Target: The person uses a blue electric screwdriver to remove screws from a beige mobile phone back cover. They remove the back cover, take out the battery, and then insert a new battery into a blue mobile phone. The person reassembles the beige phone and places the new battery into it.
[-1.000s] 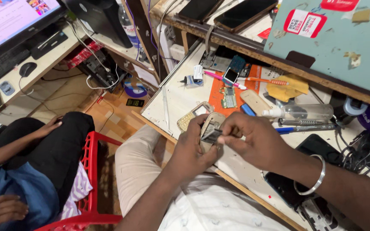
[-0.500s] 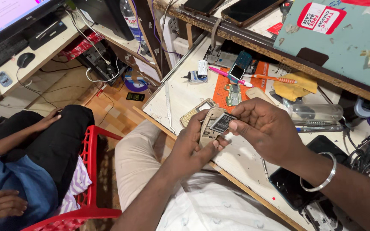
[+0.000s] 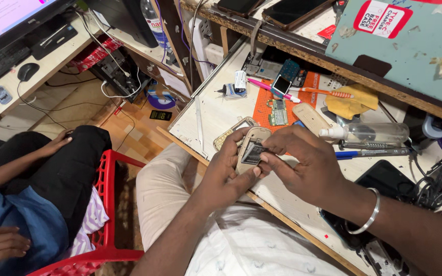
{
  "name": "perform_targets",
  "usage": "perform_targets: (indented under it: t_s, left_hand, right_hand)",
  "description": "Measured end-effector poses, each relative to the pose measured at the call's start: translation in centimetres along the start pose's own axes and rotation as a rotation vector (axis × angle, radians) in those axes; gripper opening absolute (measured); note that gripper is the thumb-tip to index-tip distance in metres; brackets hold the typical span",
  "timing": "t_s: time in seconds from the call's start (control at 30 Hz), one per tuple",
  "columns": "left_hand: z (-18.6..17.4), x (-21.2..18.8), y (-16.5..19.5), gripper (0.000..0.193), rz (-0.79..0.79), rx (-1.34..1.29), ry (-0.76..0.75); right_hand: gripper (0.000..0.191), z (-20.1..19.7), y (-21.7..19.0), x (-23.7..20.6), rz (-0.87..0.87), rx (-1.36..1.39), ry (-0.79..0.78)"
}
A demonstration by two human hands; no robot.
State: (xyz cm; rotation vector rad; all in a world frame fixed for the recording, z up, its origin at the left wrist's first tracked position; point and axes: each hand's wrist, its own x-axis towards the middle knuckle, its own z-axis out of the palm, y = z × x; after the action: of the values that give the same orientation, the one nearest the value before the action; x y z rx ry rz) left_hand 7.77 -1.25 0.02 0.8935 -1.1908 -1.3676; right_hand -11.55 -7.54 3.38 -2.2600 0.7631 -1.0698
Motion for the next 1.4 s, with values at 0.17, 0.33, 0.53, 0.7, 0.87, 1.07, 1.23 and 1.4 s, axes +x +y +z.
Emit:
perform_targets:
  t_s: [0.17,0.33,0.53,0.7,0.87,1.07,1.23,1.4]
  left_hand:
    - [-0.5,0.0,-0.8,0.068,0.013,0.004,-0.005]
    - [-0.8,0.2,-1.0,0.071,0.055,-0.079,-0.045]
    - [-0.2,0.5,0.0,0.084,-0.007,-0.258,-0.055]
    - [-0.8,0.6,-0.6,0.082,-0.077,-0.364,-0.089]
    - [-0.9,0.0,-1.5,0.056,0.12,-0.411,-0.156]
    - [1.6,0.0,-0.9,0.082,0.405,0.63,0.252]
    - [1.6,0.3,0.5,0.11,0.275,0.751,0.13]
    - [1.7,1.2,1.3,0.113,0.153,0.664,0.116]
  right_hand:
    - [0.038,0.1,-0.3,0.0,-0.116,-0.123,-0.07]
    - [0.067,0.0,-0.6,0.2,-0.349,-0.326,-0.147]
    - [0.065,-1.2,-0.6,1.2,-0.54,-0.31,-0.191]
    - [0.055,-1.3,-0.1,1.3,-0.609,-0.441,-0.187]
    - [0.039,-1.4,0.4,0.9,-0.188,-0.27,-0.246]
    - [0.043,-1.5,1.6,1.2,0.542,0.251,-0.34]
    - [0.046,-0.7,2.6,0.8,0.549,0.532,-0.325]
    - [0.046,-0.4,3.2,0.9,0.573,0.679,-0.342]
